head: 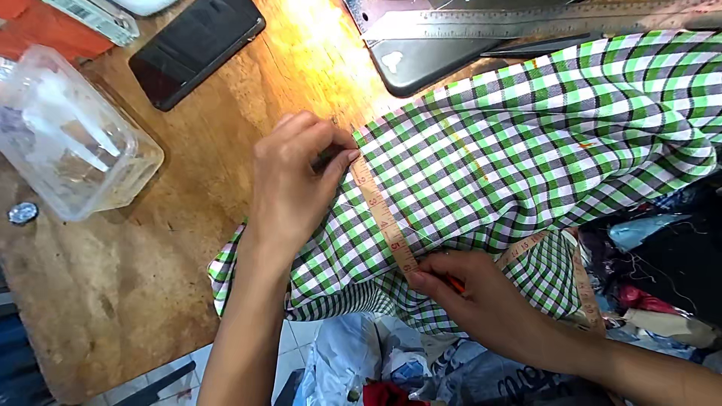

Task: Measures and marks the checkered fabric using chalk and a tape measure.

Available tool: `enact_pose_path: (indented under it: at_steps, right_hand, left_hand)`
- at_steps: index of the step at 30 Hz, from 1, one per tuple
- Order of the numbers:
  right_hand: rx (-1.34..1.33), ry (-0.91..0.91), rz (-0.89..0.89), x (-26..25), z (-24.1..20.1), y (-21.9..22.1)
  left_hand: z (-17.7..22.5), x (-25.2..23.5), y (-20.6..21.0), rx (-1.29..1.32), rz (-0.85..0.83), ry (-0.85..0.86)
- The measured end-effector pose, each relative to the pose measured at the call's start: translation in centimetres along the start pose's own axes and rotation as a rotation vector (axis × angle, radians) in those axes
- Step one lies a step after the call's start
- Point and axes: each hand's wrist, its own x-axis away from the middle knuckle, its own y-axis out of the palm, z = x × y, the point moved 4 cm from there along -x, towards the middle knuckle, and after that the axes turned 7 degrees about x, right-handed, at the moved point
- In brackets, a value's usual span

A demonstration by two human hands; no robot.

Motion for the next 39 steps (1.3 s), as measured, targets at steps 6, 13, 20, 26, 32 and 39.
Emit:
enact_pose_path:
  at_steps: [6,13,20,26,32,39]
  right_hand:
    - [0.050,-0.025,0.054,0.1,0.1,-0.3]
    - [0.070,-0.020,0.062,0.1,0.6,-0.5]
    - [0.761,-0.183,0.137,1.7,-2.1,-2.9]
    - [0.535,-0.346,-0.111,-0.4,-4.6,-7.7]
    - [0.607,-0.526,-0.066,-4.5,-5.6,-6.7]
    - [0.651,-0.713,0.095,-5.5,-5.3,-5.7]
  left_hand:
    - [0.7,0.5,-0.4,-0.090,-0.055,0.024]
    - [0.7,1.0,-1.0,-0.054,-0.120,0.041]
    - [1.3,1.0,-0.9,-0.156,-0.158,-0.001]
    - [1.6,0.9,-0.5,-0.216,-0.202,-0.003]
    - [1.3,0.8,-0.2,-0.202,-0.246,-0.007]
    - [1.3,0.8,-0.2,-0.195,-0.263,-0.012]
